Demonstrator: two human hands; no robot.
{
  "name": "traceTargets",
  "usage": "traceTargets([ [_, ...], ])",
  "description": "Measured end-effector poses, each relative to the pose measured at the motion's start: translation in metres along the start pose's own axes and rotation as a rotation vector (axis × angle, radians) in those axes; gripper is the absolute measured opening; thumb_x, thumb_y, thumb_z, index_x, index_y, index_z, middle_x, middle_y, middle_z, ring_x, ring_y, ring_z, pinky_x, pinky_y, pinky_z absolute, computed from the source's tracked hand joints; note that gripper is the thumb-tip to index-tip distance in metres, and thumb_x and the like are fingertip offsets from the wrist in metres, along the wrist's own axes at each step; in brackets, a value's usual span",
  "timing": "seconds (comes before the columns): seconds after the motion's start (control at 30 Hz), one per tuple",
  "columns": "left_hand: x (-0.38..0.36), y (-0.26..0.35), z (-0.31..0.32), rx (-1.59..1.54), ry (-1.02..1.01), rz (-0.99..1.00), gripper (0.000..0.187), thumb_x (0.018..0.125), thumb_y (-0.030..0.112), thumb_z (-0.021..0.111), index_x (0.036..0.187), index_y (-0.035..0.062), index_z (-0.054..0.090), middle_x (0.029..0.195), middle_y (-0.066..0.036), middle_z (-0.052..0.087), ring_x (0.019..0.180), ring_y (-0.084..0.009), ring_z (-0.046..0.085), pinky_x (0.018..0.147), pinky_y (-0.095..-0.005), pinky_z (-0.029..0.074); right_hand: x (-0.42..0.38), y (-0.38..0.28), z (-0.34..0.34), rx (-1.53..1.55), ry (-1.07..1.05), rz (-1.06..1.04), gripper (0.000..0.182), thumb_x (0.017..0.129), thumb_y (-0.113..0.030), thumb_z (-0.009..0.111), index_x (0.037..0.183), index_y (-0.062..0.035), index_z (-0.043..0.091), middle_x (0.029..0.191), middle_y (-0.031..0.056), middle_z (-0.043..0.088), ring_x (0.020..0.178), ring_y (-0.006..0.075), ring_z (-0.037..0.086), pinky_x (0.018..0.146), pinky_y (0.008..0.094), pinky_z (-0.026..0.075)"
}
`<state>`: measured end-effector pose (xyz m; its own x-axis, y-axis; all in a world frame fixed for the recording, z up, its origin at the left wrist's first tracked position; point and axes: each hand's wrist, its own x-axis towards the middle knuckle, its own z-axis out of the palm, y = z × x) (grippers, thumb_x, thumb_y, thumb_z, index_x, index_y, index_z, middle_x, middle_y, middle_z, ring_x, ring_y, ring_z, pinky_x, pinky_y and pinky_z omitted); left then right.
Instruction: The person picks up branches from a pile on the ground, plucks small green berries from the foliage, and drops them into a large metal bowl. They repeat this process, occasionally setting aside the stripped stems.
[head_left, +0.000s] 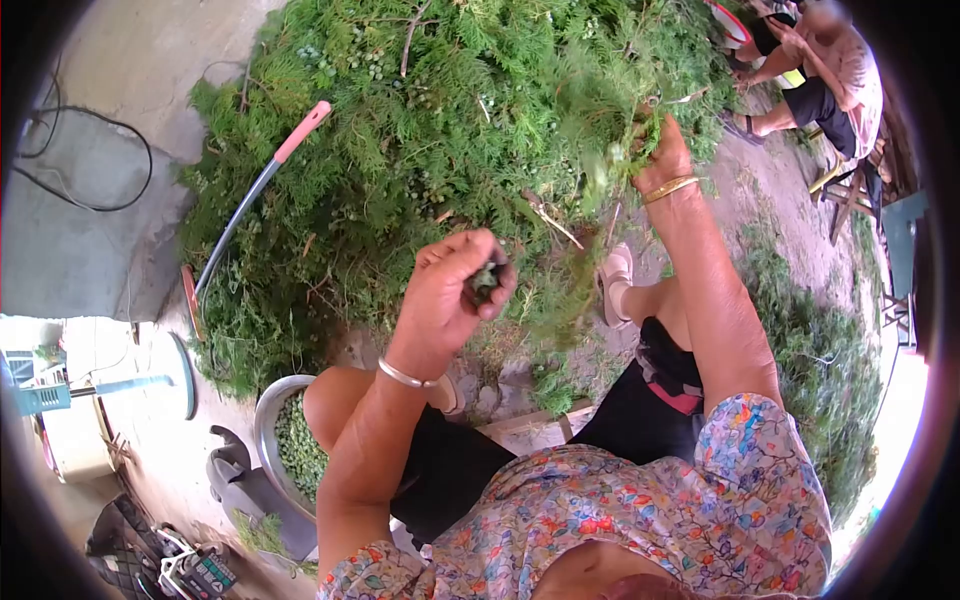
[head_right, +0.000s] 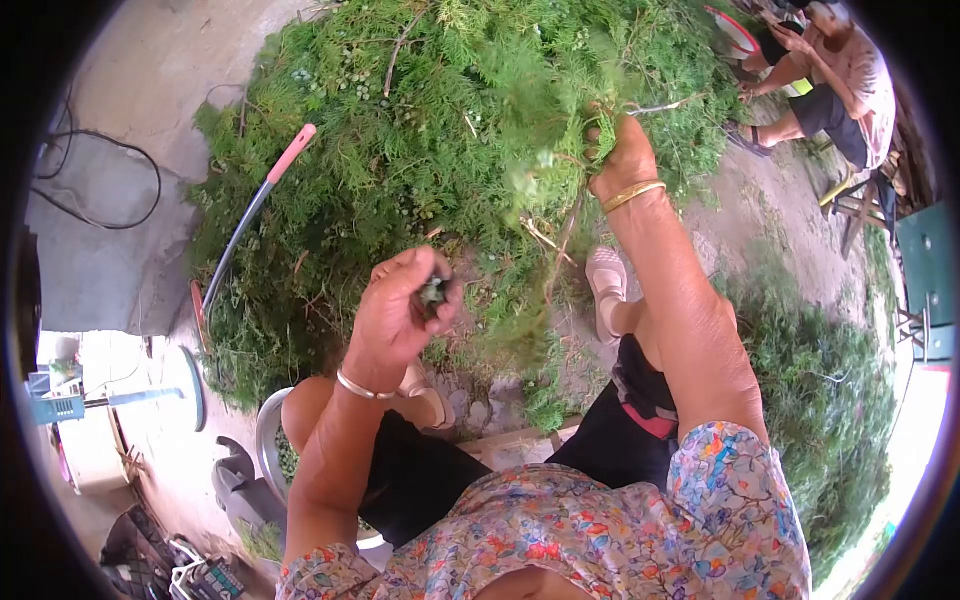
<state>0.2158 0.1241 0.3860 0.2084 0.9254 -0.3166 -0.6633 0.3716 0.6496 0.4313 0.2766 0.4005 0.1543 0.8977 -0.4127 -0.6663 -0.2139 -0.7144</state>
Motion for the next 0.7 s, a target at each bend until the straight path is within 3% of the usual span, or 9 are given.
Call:
traceTargets([
  [0.03,0.002,0.002,-0.006,-0.063,-0.015,-0.027,0.024,0.088,0.024,0.058,0.083,0.0008,0.057,0.068,-0.014,0.057,0.053,-0.0166,0.053,0.038,-0.0218,0.037,-0.009,0.0,0.006,-0.024,-0.023,0.003,0.028,0.093,-0.034,0.044,0.104,-0.0107,0.055,0.066,-0.0005,0.046,0.057,0.0171,0.047,0.055,0.0364,0.047],
  [0.13,0.007,-0.001,-0.01,-0.062,0.042,-0.03,0.02,0.087,0.021,0.058,0.083,0.0013,0.057,0.069,-0.014,0.057,0.053,-0.0168,0.053,0.039,-0.0214,0.038,-0.005,0.007,0.004,0.059,-0.071,0.099,0.026,0.092,-0.027,0.046,0.101,-0.0068,0.059,0.067,0.0011,0.051,0.056,0.0155,0.049,0.056,0.0337,0.048],
  [0.23,0.006,0.0,-0.001,0.042,0.006,-0.016,0.019,0.085,0.018,0.06,0.089,-0.0014,0.059,0.074,-0.015,0.061,0.057,-0.0157,0.055,0.04,-0.0214,0.039,0.006,0.016,0.0,-0.209,-0.151,0.038,0.022,0.088,-0.014,0.05,0.1,0.0014,0.061,0.084,0.0068,0.063,0.067,0.0168,0.06,0.061,0.0314,0.051],
  [0.3,0.007,-0.004,0.002,0.154,-0.037,-0.008,0.025,0.086,0.019,0.059,0.094,-0.0039,0.061,0.08,-0.015,0.064,0.06,-0.0145,0.058,0.04,-0.0212,0.039,0.003,0.023,0.001,-0.184,-0.157,0.061,0.022,0.088,-0.013,0.051,0.099,0.0021,0.061,0.083,0.0072,0.063,0.067,0.0169,0.06,0.061,0.032,0.052],
  [0.43,0.008,-0.006,0.012,0.171,-0.054,0.05,0.027,0.088,0.023,0.057,0.09,-0.0035,0.06,0.079,-0.015,0.063,0.059,-0.0149,0.058,0.04,-0.0218,0.039,0.0,0.035,0.008,-0.233,-0.131,0.041,0.019,0.085,-0.006,0.048,0.095,0.003,0.063,0.08,0.0099,0.063,0.064,0.0192,0.06,0.058,0.0344,0.052],
  [0.5,0.007,-0.001,0.017,0.003,-0.053,-0.066,0.026,0.084,0.025,0.064,0.088,-0.0007,0.059,0.071,-0.007,0.059,0.057,-0.0141,0.056,0.039,-0.0211,0.037,0.005,0.04,0.007,-0.291,-0.121,0.019,0.021,0.081,0.0,0.046,0.092,0.0031,0.064,0.076,0.0104,0.062,0.061,0.0192,0.059,0.055,0.0344,0.051],
  [0.6,0.012,-0.004,0.016,0.158,-0.223,-0.029,0.025,0.09,0.025,0.055,0.085,-0.0002,0.057,0.079,-0.015,0.063,0.053,-0.0144,0.054,0.038,-0.0204,0.036,0.007,0.046,0.005,-0.428,-0.158,-0.071,0.017,0.082,-0.002,0.049,0.089,0.004,0.063,0.073,0.0085,0.06,0.058,0.0168,0.057,0.052,0.0337,0.049],
  [0.7,0.009,-0.009,0.026,0.263,-0.078,-0.044,0.022,0.089,0.021,0.056,0.084,0.0005,0.058,0.076,-0.014,0.063,0.051,-0.0129,0.053,0.038,-0.0196,0.036,0.008,0.051,0.005,-0.503,-0.161,-0.112,0.014,0.083,-0.004,0.051,0.085,0.0042,0.063,0.071,0.0071,0.059,0.055,0.0153,0.054,0.05,0.033,0.047],
])
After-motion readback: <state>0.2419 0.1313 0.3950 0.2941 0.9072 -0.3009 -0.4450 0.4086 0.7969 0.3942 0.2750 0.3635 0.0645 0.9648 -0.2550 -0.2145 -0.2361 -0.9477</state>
